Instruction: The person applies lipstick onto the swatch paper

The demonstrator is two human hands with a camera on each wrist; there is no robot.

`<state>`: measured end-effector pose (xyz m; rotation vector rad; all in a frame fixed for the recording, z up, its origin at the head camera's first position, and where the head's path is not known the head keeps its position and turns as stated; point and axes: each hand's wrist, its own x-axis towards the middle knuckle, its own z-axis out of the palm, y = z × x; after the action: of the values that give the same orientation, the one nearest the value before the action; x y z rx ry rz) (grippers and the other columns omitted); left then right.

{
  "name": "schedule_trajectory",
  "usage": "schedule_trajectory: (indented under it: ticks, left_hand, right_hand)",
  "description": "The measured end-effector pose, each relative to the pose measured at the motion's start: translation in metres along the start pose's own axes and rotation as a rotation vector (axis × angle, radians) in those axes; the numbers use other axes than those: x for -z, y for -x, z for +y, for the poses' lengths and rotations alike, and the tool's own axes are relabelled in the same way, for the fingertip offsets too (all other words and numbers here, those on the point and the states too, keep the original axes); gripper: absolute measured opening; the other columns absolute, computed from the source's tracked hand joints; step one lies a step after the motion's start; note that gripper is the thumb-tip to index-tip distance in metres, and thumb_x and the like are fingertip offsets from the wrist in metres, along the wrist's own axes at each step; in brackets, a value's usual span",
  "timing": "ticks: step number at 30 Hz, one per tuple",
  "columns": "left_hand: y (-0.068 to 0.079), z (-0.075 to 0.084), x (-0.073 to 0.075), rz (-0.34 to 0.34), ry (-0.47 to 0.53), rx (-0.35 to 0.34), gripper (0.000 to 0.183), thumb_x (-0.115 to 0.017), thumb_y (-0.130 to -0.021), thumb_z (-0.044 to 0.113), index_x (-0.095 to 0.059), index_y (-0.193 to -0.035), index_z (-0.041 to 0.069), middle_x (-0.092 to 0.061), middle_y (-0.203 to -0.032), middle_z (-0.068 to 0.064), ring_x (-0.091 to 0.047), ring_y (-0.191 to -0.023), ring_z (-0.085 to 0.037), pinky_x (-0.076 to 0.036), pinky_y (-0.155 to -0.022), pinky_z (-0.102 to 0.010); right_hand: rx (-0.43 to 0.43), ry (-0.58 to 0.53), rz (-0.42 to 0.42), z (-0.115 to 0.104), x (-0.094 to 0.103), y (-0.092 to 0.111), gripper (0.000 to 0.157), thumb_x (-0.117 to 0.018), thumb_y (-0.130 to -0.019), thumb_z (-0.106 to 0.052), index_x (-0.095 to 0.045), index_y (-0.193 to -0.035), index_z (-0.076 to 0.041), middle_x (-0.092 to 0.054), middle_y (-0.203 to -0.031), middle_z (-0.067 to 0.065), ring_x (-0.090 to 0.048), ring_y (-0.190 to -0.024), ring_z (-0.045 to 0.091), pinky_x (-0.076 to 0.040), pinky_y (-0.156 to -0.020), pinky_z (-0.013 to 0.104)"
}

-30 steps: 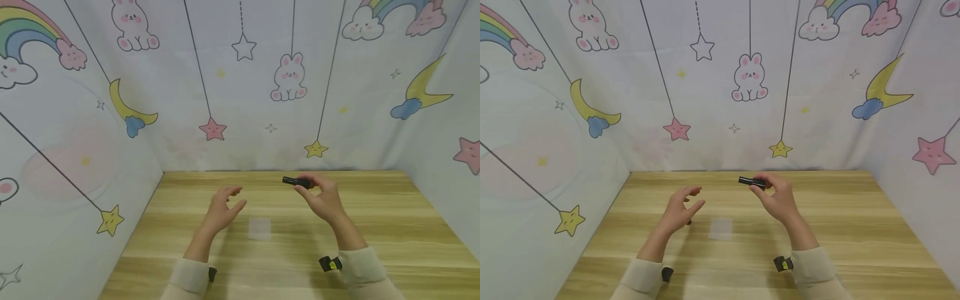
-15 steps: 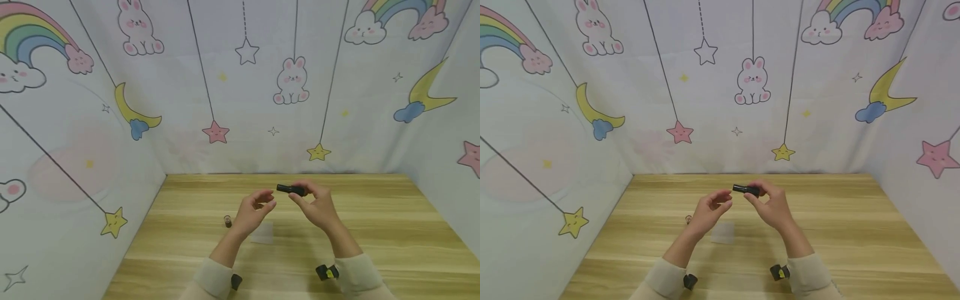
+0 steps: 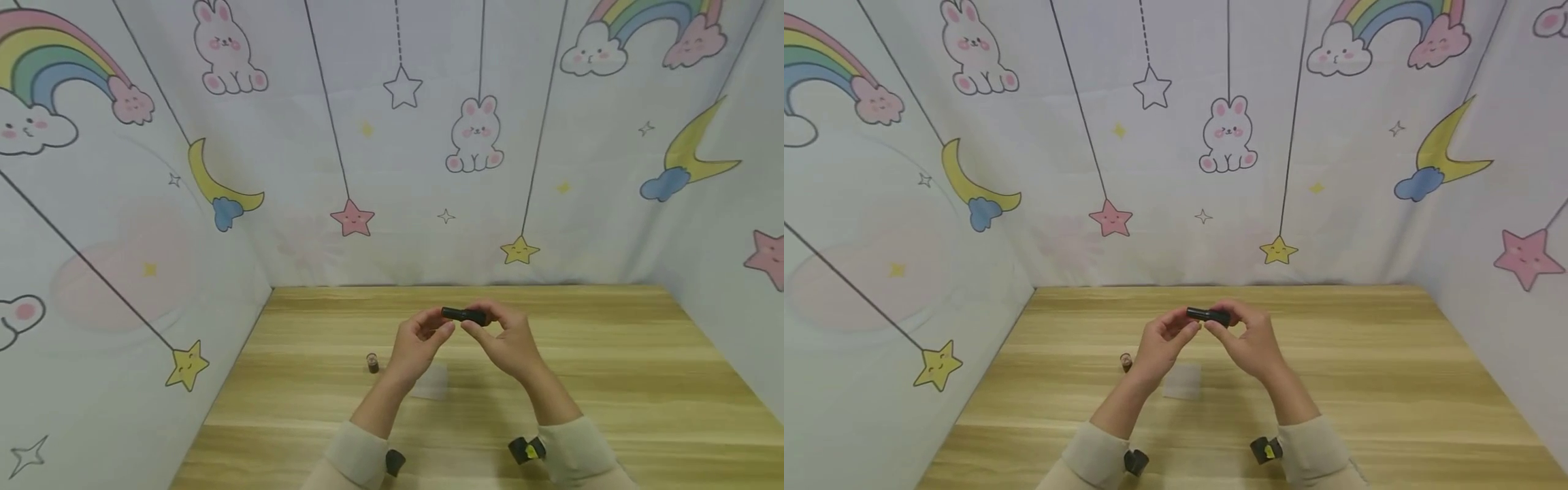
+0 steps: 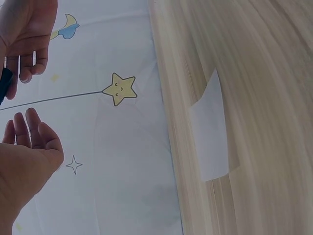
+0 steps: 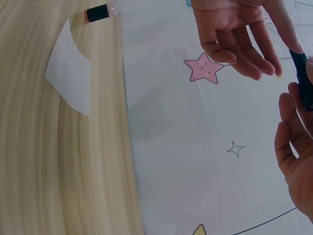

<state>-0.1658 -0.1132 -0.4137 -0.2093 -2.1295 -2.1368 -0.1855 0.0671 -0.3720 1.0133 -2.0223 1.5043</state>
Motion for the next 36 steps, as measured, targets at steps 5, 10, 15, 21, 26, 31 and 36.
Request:
schedule_trajectory:
  ticks: [5, 10, 15, 21, 26, 31, 36]
  left_hand:
    - [0.0006, 0.0024, -0.0016, 0.018, 0.015, 0.003, 0.029, -0.071, -0.097, 0.017, -0.069, -0.121, 0.001, -0.071, -0.108, -0.008, -0.066, -0.099, -0.013, -0.053, -0.09, -0.03]
    - [0.0011, 0.0053, -0.0021, 0.011, 0.047, -0.018, 0.025, -0.071, -0.097, 0.014, -0.069, -0.116, -0.002, -0.072, -0.104, -0.006, -0.067, -0.097, -0.013, -0.053, -0.09, -0.028]
    - [0.0017, 0.0052, -0.0024, -0.002, 0.088, -0.049, 0.027, -0.069, -0.097, 0.012, -0.068, -0.12, -0.003, -0.071, -0.109, -0.006, -0.066, -0.1, -0.013, -0.053, -0.092, -0.028]
    - [0.002, 0.0055, -0.0022, 0.012, 0.116, -0.059, 0.028, -0.07, -0.096, 0.01, -0.068, -0.121, -0.004, -0.071, -0.108, -0.005, -0.066, -0.1, -0.014, -0.054, -0.091, -0.027]
    - [0.0017, 0.0081, -0.0043, 0.012, 0.12, -0.069, 0.027, -0.071, -0.096, 0.009, -0.069, -0.12, -0.004, -0.071, -0.105, -0.002, -0.065, -0.096, -0.013, -0.054, -0.088, -0.026]
    - [0.0024, 0.0101, -0.004, 0.012, 0.129, -0.08, 0.027, -0.071, -0.096, 0.01, -0.068, -0.118, -0.006, -0.07, -0.104, -0.001, -0.066, -0.096, -0.013, -0.054, -0.09, -0.027]
    - [0.003, 0.0082, -0.0027, 0.015, 0.127, -0.085, 0.026, -0.07, -0.096, 0.009, -0.068, -0.115, -0.008, -0.07, -0.103, -0.001, -0.066, -0.096, -0.014, -0.053, -0.091, -0.027]
  right_hand:
    - [-0.014, -0.009, -0.011, -0.0021, -0.0024, 0.0005, 0.024, -0.077, -0.077, 0.018, -0.07, -0.096, 0.005, -0.071, -0.085, 0.012, -0.06, -0.071, 0.01, -0.052, -0.068, 0.029]
    - [-0.025, -0.01, -0.019, -0.0032, -0.0051, 0.0006, 0.024, -0.077, -0.078, 0.017, -0.07, -0.098, 0.006, -0.072, -0.088, 0.014, -0.06, -0.073, 0.009, -0.051, -0.071, 0.024]
    - [-0.042, -0.019, -0.023, -0.0038, -0.0069, 0.0015, 0.023, -0.076, -0.079, 0.016, -0.07, -0.099, 0.006, -0.072, -0.089, 0.013, -0.06, -0.074, 0.008, -0.05, -0.07, 0.022]
    - [-0.047, -0.019, -0.033, -0.0037, -0.0084, 0.0021, 0.023, -0.076, -0.08, 0.015, -0.07, -0.1, 0.005, -0.072, -0.09, 0.013, -0.06, -0.073, 0.008, -0.052, -0.068, 0.029]
    - [-0.051, -0.026, -0.032, -0.0032, -0.0067, 0.0024, 0.023, -0.075, -0.081, 0.016, -0.07, -0.1, 0.005, -0.072, -0.089, 0.013, -0.06, -0.073, 0.007, -0.052, -0.068, 0.027]
    - [-0.032, -0.069, -0.047, -0.0011, -0.0072, 0.0029, 0.021, -0.071, -0.083, 0.017, -0.07, -0.101, 0.006, -0.072, -0.088, 0.015, -0.061, -0.074, 0.008, -0.051, -0.069, 0.022]
    - [-0.018, -0.094, -0.065, 0.0007, -0.0082, 0.005, 0.02, -0.067, -0.086, 0.018, -0.07, -0.102, 0.006, -0.072, -0.087, 0.015, -0.062, -0.072, 0.01, -0.053, -0.067, 0.024]
